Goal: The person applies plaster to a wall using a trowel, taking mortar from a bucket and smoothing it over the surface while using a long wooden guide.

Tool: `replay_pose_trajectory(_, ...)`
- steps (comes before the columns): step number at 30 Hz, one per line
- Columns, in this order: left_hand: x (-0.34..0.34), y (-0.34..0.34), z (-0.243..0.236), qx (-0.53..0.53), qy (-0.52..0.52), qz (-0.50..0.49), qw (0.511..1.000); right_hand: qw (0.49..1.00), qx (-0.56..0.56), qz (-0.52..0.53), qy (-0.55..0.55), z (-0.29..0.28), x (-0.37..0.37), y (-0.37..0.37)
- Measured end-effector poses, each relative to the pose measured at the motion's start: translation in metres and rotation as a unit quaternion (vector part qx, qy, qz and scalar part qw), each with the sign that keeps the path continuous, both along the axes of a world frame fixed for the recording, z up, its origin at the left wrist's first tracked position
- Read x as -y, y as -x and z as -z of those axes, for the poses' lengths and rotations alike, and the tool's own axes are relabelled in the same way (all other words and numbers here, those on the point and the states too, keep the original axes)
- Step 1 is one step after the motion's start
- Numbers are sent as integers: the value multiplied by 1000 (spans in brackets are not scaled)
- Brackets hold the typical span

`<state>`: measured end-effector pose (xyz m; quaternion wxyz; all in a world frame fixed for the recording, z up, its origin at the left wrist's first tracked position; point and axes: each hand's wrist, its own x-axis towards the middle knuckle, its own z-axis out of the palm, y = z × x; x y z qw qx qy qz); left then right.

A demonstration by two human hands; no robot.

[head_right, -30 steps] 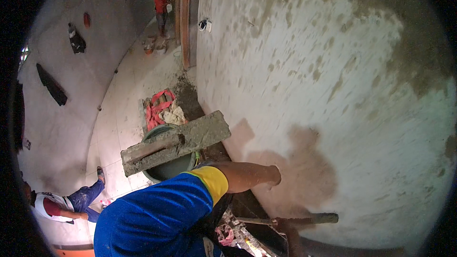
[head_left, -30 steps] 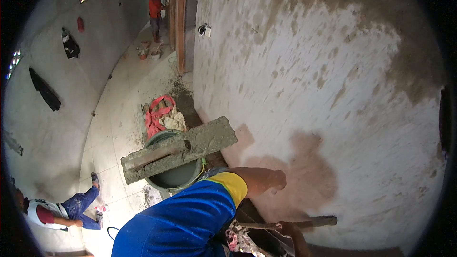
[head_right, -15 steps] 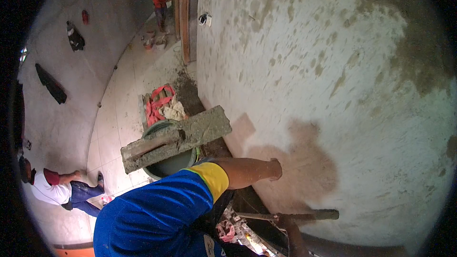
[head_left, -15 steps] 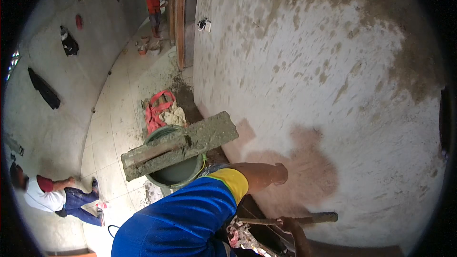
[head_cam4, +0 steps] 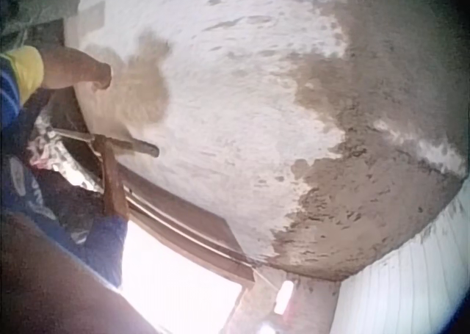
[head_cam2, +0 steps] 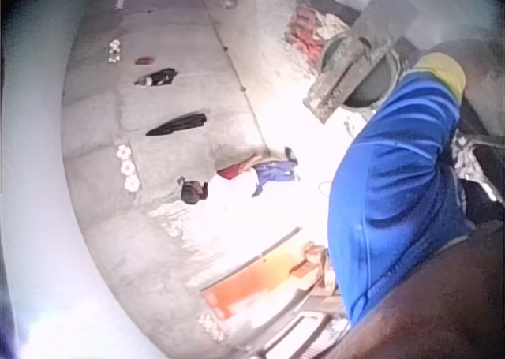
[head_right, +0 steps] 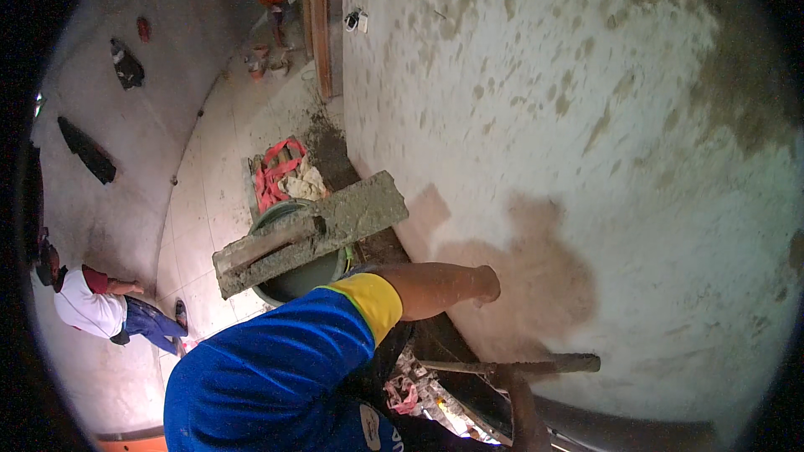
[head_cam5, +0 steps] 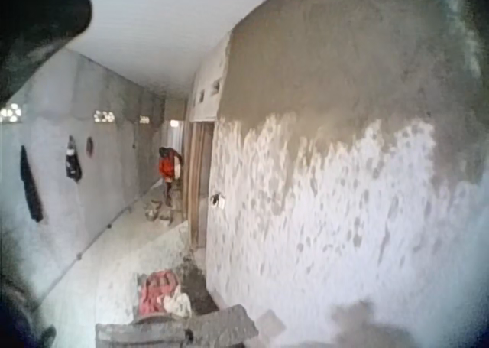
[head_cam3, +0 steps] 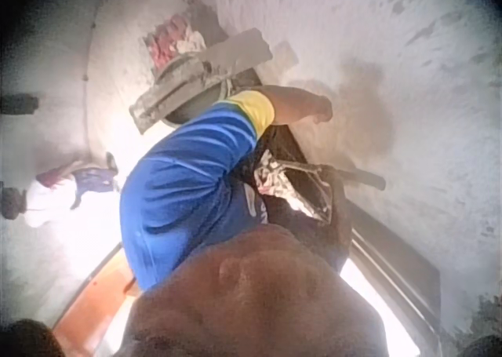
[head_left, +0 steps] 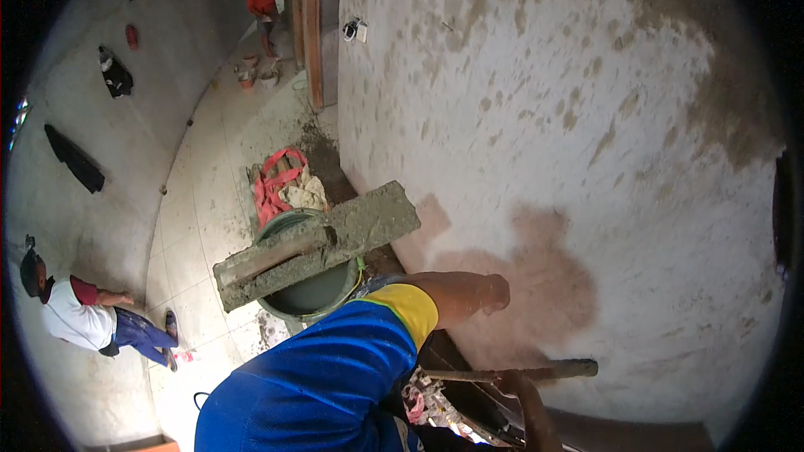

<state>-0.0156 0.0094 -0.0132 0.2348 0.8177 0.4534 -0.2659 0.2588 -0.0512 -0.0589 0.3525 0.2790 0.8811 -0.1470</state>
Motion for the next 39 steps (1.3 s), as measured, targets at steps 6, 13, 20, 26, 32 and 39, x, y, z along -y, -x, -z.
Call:
replay_pose_trajectory(6,4,-1,-5,-23,-3,-3,1000,996,83,-24,6,-8,3,10)
replay_pose_trajectory(13,4,-7,-14,-47,17,-5,999,997,-27,68,40,-3,3,1)
replay_pose_trajectory(20,3,1,8,-20,-8,12,1000,1000,2,13,-23,15,-11,-4)
replay_pose_trajectory(26,5,-1,-6,-17,-22,20,999,1000,15,14,17,11,-3,-8)
replay_pose_trajectory(32,5,-3,-17,-13,1,6,1000,992,-54,90,-69,0,-3,-1)
replay_pose_trajectory(39,5,-2,-10,-14,-4,8,1000,997,-35,67,-34,-15,4,3)
